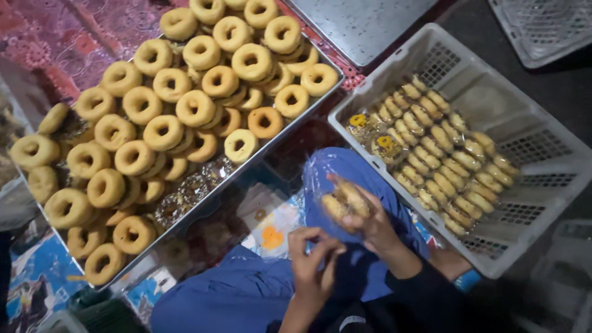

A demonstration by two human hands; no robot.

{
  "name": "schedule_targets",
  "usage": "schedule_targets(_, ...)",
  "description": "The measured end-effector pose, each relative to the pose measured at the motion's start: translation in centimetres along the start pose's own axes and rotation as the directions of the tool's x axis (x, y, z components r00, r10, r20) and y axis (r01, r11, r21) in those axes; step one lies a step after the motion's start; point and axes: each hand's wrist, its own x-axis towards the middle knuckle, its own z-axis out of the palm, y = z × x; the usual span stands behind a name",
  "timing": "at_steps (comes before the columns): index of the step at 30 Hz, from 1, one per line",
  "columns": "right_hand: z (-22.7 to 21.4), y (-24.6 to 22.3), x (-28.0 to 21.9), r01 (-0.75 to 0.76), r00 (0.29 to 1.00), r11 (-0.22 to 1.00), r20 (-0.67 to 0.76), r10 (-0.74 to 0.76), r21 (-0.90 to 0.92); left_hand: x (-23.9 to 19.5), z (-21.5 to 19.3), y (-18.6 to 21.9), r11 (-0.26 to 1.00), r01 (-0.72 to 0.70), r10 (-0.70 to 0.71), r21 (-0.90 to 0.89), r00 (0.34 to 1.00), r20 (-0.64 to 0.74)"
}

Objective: The person sits on the floor and repeatedly picks doughnuts from a metal tray, places them into small plastic bags, and sets the filled bags into a white crate. The person handles both plain and chocolate-topped doughnuts throughout the clip.

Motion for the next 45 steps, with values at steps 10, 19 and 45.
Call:
schedule_targets(10, -0.6, 1.0, 1.6, -0.037, 0.985, 0.914, -0.138, 0.101, 0.403, -3.8, 2.6, -0.2, 0.943, -0.171, 0.255, -0.285, 0.923, 0.288)
schedule_targets(19, -17.4, -5.6, 0.9, -0.243, 0.816, 0.208, -0.315, -0.484, -0.948, -11.9, -1.0, -15.4, 0.814, 0.264, -0.502, 0.517, 0.767, 0.399)
schedule_targets(45, 6.5, 28.1, 19.4, 0.482, 0.839, -0.055, 0.442, 0.317, -0.875, -17.6, -18.0, -11.9, 0.542, 0.643, -0.485, 0.541, 0.765, -0.424)
